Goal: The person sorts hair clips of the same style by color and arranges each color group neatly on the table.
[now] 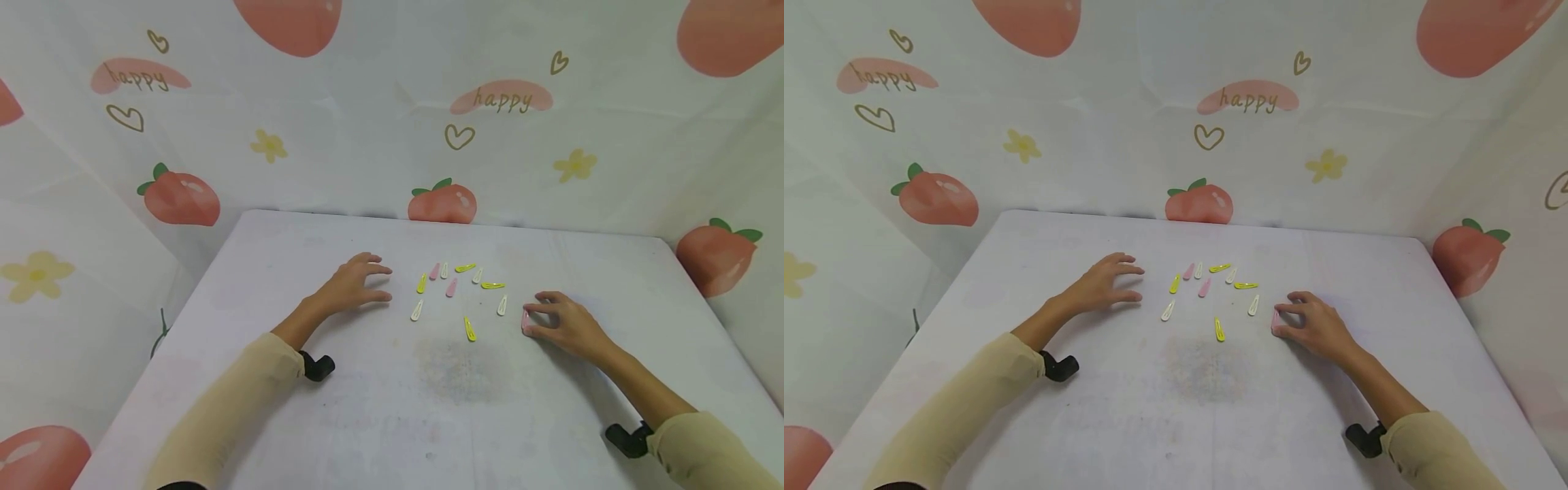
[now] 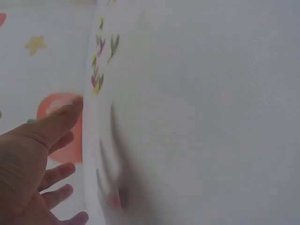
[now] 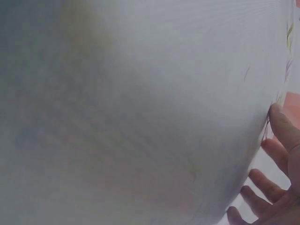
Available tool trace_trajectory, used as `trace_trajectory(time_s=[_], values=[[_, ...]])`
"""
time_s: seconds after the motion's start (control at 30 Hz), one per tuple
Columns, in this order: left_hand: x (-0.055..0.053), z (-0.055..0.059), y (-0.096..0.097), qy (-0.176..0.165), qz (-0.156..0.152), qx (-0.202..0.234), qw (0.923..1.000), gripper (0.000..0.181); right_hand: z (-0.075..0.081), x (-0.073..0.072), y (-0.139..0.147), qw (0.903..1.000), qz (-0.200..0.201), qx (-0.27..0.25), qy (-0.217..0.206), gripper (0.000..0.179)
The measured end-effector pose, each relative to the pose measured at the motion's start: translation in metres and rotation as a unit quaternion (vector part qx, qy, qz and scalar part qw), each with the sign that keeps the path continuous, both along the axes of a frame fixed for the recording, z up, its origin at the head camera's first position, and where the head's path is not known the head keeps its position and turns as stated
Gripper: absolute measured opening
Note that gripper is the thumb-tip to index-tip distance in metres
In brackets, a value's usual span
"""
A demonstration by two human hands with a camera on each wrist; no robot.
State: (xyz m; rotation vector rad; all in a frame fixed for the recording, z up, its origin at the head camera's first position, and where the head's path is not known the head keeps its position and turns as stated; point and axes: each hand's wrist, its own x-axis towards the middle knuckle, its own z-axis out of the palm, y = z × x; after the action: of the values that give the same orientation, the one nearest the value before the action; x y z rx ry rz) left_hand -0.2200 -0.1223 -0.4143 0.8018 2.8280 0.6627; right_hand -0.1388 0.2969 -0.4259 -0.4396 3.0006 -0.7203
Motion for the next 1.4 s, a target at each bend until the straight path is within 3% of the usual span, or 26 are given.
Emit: trace_trajectory(time_s=[0.17, 0.3, 0.5, 1.07, 1.4], values=[[-0.006, 0.004, 0.035, 0.013, -0.033, -0.024, 0.9991, 0.055, -0.001, -0.001, -0.002, 1.0000, 0.002, 0.002, -0.001, 0.052], [-0.013, -0.001, 0.065, 0.015, -0.047, -0.044, 0.9978, 0.059, 0.001, 0.000, -0.001, 1.0000, 0.001, 0.003, -0.002, 0.052], [-0.019, -0.009, 0.097, -0.020, -0.063, -0.056, 0.9962, 0.064, 0.001, 0.003, 0.003, 1.0000, -0.003, 0.006, 0.003, 0.052], [-0.027, -0.005, 0.119, -0.058, -0.062, -0.078, 0.9933, 0.058, 0.000, 0.003, 0.002, 1.0000, 0.001, -0.006, 0.007, 0.051], [-0.029, -0.005, 0.114, -0.060, -0.053, -0.042, 0.9959, 0.054, -0.002, 0.000, 0.001, 1.0000, -0.002, -0.004, 0.004, 0.052]])
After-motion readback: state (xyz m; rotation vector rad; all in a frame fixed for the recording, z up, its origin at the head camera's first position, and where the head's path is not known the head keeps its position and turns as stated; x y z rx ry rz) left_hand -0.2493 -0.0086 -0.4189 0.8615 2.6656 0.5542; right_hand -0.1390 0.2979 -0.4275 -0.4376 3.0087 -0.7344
